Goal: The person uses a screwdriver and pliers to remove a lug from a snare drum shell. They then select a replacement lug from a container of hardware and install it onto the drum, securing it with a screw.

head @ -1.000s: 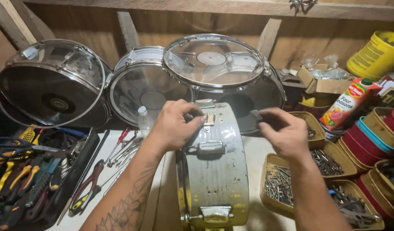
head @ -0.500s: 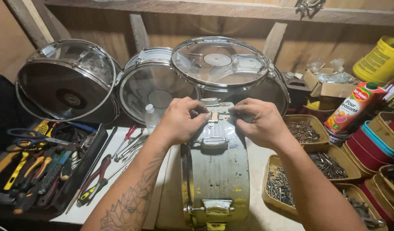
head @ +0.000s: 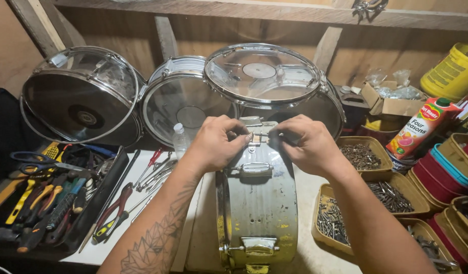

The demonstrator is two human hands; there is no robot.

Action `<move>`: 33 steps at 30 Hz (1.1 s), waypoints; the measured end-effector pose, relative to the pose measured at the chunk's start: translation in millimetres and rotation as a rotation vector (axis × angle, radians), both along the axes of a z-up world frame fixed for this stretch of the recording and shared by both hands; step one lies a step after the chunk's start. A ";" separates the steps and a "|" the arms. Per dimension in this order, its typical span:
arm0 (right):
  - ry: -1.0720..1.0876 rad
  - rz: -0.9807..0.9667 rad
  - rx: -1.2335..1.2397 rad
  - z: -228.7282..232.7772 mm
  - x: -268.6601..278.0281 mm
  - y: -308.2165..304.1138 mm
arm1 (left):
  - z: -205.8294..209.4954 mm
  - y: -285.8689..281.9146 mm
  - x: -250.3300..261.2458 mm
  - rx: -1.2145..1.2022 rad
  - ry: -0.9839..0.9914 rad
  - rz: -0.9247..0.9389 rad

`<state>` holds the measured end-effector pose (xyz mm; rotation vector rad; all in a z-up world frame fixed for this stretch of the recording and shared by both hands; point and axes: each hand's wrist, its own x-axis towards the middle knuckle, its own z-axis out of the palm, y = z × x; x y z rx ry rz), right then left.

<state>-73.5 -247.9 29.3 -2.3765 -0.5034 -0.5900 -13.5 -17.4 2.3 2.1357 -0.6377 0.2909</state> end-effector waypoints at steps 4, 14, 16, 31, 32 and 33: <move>-0.063 0.040 -0.059 -0.1 2.8 -0.6 | -1.3 -0.4 1.5 0.010 -0.002 -0.002; -0.081 0.080 -0.065 6.1 2.2 3.0 | 0.7 0.1 -1.1 0.011 0.006 -0.005; -0.124 0.085 -0.070 3.9 3.8 1.6 | 1.1 0.0 -1.0 0.001 0.013 -0.005; -0.085 0.084 -0.109 -5.6 10.4 -5.2 | 2.9 0.2 0.0 0.004 0.014 -0.020; -0.086 0.084 -0.109 -6.8 11.4 -6.2 | 2.6 0.1 -0.2 0.004 0.013 -0.020; -0.089 0.085 -0.113 -8.1 12.5 -6.8 | 2.3 0.4 -0.4 0.004 0.009 -0.020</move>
